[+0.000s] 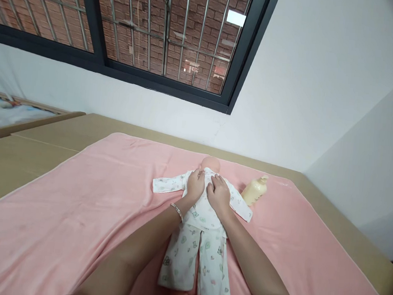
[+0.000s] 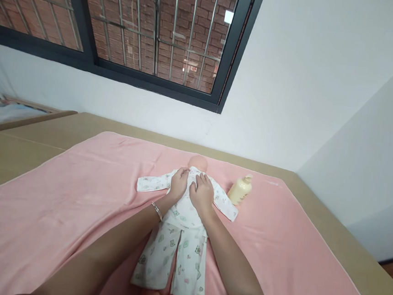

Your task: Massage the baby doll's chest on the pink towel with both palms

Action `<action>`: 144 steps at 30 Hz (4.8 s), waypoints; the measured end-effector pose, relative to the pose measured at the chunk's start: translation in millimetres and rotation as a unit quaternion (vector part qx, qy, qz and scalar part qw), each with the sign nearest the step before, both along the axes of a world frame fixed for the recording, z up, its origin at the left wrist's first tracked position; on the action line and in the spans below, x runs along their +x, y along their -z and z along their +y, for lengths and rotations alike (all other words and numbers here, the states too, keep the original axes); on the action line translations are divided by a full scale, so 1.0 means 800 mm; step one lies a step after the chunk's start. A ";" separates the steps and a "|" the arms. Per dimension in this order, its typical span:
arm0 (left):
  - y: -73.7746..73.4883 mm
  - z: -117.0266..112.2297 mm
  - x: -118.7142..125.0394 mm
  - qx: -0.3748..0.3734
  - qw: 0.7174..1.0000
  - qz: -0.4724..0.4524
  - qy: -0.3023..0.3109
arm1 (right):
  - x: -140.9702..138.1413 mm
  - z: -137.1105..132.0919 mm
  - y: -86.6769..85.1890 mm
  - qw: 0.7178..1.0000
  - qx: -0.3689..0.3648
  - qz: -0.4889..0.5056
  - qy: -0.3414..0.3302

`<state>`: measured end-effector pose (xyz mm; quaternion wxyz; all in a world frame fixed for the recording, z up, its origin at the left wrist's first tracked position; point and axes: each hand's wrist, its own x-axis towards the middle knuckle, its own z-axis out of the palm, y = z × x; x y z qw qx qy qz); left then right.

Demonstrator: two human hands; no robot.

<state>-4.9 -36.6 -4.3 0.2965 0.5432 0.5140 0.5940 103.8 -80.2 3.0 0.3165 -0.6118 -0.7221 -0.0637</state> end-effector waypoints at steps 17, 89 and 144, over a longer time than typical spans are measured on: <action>0.004 0.016 -0.016 -0.002 0.993 0.103 0.052 | 0.022 0.022 0.010 0.998 -0.006 0.062 0.008; 0.008 -0.002 -0.016 0.112 0.927 0.355 -0.038 | 0.017 0.021 0.004 1.000 0.002 0.015 0.015; 0.011 0.013 -0.018 0.080 0.940 0.331 0.010 | 0.026 0.033 0.006 0.997 -0.038 0.044 -0.042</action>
